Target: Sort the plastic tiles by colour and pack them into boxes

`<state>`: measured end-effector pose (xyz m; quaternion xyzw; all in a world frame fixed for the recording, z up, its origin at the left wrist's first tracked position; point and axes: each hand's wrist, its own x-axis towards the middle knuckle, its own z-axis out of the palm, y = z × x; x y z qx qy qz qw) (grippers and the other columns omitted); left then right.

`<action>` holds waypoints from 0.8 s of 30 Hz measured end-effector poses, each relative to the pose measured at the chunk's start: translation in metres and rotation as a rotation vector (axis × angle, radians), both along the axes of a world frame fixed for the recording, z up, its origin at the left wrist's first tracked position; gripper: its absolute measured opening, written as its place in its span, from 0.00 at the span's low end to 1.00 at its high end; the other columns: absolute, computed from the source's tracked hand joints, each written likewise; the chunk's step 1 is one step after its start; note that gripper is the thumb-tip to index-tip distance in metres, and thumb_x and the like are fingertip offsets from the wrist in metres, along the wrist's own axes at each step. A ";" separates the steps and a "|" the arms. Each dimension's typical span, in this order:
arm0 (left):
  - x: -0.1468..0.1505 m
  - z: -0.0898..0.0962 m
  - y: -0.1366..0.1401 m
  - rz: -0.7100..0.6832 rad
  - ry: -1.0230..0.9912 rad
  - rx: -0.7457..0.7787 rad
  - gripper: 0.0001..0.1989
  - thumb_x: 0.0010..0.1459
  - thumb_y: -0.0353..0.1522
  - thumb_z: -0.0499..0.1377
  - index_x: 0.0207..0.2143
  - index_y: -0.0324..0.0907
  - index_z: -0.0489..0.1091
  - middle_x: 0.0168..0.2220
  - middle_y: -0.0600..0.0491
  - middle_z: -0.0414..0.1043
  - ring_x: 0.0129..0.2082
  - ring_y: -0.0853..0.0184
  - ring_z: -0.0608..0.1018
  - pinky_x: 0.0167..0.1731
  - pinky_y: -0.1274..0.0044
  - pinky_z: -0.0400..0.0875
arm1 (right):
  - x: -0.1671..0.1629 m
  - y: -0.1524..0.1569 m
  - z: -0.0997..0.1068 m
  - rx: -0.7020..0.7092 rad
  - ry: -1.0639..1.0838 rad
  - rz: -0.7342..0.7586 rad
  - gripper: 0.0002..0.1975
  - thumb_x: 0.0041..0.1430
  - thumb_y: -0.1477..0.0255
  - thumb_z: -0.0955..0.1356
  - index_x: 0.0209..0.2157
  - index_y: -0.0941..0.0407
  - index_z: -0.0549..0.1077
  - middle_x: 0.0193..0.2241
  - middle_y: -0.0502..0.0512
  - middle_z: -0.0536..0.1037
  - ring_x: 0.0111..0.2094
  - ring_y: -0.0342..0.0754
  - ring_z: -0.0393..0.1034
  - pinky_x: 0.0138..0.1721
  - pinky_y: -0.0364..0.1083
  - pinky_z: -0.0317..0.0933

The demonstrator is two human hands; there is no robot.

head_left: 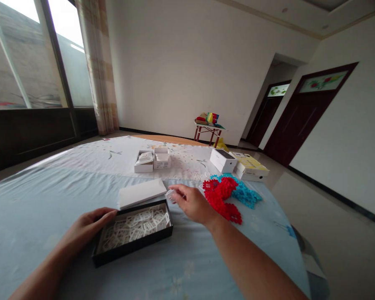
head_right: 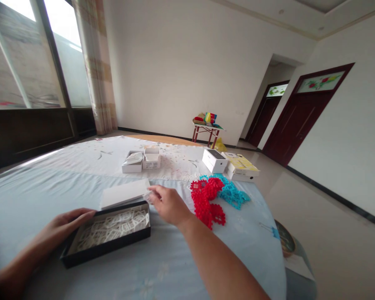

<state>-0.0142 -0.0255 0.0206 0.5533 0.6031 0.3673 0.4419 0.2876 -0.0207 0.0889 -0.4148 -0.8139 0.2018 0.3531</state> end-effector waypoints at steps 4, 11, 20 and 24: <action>-0.003 -0.004 0.002 -0.030 -0.075 -0.054 0.27 0.45 0.50 0.58 0.42 0.40 0.70 0.33 0.52 0.78 0.33 0.62 0.77 0.32 0.78 0.70 | -0.031 0.002 0.010 0.020 0.023 0.183 0.18 0.60 0.68 0.61 0.51 0.58 0.67 0.40 0.56 0.76 0.38 0.44 0.71 0.40 0.41 0.63; -0.002 0.001 0.001 0.004 -0.042 -0.074 0.26 0.42 0.52 0.59 0.37 0.44 0.72 0.33 0.54 0.78 0.35 0.59 0.78 0.32 0.78 0.72 | 0.005 0.073 -0.002 -0.047 -0.440 -0.261 0.15 0.60 0.72 0.61 0.48 0.54 0.70 0.45 0.52 0.75 0.47 0.45 0.67 0.49 0.41 0.59; -0.015 -0.024 0.017 0.011 -0.049 -0.088 0.25 0.37 0.53 0.60 0.34 0.48 0.74 0.32 0.56 0.78 0.36 0.57 0.77 0.35 0.77 0.72 | 0.095 0.171 0.005 -0.295 -0.797 -0.663 0.15 0.61 0.67 0.64 0.47 0.58 0.66 0.47 0.58 0.68 0.44 0.49 0.67 0.43 0.53 0.64; -0.018 -0.030 0.017 -0.003 0.017 -0.029 0.24 0.41 0.52 0.59 0.36 0.47 0.74 0.33 0.56 0.77 0.38 0.57 0.77 0.37 0.77 0.71 | 0.097 0.195 -0.003 -0.376 -0.912 -0.695 0.15 0.61 0.67 0.64 0.48 0.58 0.66 0.46 0.58 0.68 0.43 0.49 0.67 0.42 0.53 0.64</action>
